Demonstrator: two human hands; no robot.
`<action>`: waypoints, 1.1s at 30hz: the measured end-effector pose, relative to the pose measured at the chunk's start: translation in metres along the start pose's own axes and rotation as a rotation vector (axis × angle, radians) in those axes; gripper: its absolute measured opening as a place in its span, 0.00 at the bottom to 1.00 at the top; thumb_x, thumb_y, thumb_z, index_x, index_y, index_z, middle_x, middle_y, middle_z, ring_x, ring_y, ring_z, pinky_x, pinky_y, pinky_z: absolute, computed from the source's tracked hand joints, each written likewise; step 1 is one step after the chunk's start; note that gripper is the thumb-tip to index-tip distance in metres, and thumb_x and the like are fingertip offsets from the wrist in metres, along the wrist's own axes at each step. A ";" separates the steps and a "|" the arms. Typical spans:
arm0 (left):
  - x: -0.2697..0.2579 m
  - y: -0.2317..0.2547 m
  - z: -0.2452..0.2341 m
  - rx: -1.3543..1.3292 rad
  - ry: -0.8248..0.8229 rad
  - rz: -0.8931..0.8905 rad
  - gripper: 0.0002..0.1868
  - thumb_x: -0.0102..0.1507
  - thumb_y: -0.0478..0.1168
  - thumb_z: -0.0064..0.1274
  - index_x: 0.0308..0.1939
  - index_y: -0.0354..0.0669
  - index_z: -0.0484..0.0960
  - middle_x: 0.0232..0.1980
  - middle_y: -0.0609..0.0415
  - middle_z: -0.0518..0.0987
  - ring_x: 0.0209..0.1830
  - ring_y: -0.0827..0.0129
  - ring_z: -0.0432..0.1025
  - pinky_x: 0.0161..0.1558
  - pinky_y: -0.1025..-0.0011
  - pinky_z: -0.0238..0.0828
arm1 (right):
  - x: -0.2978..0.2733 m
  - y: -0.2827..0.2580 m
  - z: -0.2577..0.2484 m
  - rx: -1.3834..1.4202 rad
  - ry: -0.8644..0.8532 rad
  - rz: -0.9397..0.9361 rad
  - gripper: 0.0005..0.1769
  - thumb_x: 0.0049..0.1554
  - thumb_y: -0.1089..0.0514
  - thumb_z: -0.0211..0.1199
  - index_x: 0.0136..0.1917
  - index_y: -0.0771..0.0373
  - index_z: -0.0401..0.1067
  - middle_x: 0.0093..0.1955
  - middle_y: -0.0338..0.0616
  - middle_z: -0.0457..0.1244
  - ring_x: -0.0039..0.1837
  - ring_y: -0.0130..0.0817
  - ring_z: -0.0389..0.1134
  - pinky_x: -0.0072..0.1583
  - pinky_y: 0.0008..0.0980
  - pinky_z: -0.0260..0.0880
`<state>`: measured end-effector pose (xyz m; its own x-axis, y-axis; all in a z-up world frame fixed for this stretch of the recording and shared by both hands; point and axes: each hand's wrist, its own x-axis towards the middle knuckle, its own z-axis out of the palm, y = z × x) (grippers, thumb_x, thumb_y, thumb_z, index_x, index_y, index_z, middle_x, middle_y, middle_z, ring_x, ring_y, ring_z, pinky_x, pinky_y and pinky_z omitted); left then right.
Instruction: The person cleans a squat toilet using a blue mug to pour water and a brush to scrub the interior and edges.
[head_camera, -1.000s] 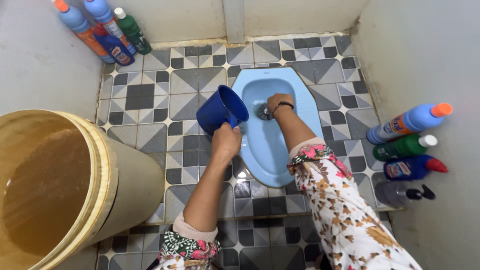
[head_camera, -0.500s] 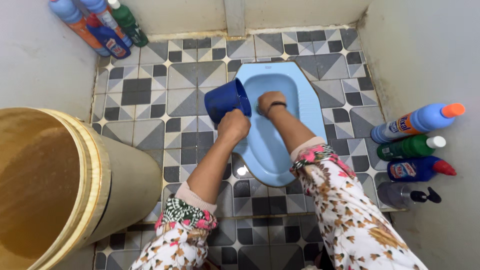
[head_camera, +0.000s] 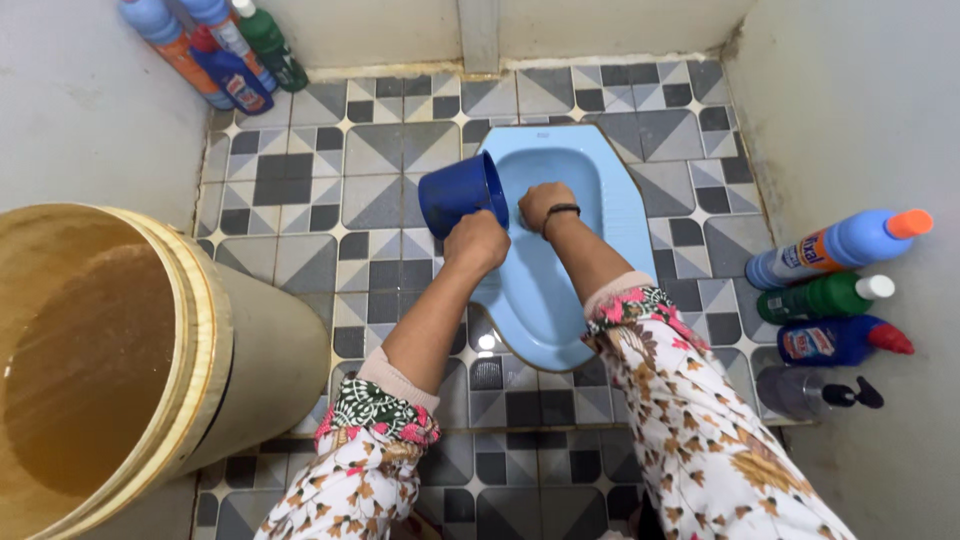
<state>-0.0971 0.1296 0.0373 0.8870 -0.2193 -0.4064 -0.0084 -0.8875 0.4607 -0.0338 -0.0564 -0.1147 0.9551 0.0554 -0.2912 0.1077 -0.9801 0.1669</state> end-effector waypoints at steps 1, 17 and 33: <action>0.000 0.001 -0.001 0.001 -0.008 -0.001 0.17 0.62 0.39 0.48 0.50 0.37 0.85 0.56 0.37 0.80 0.59 0.45 0.75 0.60 0.54 0.72 | -0.004 0.003 0.003 0.149 0.006 0.153 0.14 0.59 0.56 0.58 0.52 0.58 0.82 0.57 0.51 0.71 0.59 0.49 0.74 0.59 0.46 0.75; -0.007 0.006 -0.004 -0.008 0.013 -0.002 0.17 0.62 0.40 0.49 0.51 0.36 0.84 0.56 0.37 0.81 0.59 0.46 0.75 0.60 0.54 0.71 | -0.011 0.019 0.009 0.392 0.161 0.484 0.15 0.59 0.58 0.54 0.52 0.59 0.81 0.54 0.54 0.70 0.56 0.51 0.73 0.54 0.47 0.74; -0.010 -0.001 0.002 -0.004 0.010 0.020 0.16 0.61 0.38 0.48 0.49 0.35 0.85 0.56 0.36 0.80 0.58 0.44 0.75 0.59 0.53 0.72 | -0.028 -0.001 -0.014 0.229 0.024 0.270 0.13 0.57 0.54 0.57 0.48 0.53 0.82 0.51 0.48 0.71 0.55 0.46 0.73 0.55 0.44 0.74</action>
<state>-0.1071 0.1318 0.0398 0.8913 -0.2332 -0.3888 -0.0249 -0.8815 0.4716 -0.0571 -0.0540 -0.0937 0.9473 -0.2096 -0.2424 -0.2115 -0.9772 0.0185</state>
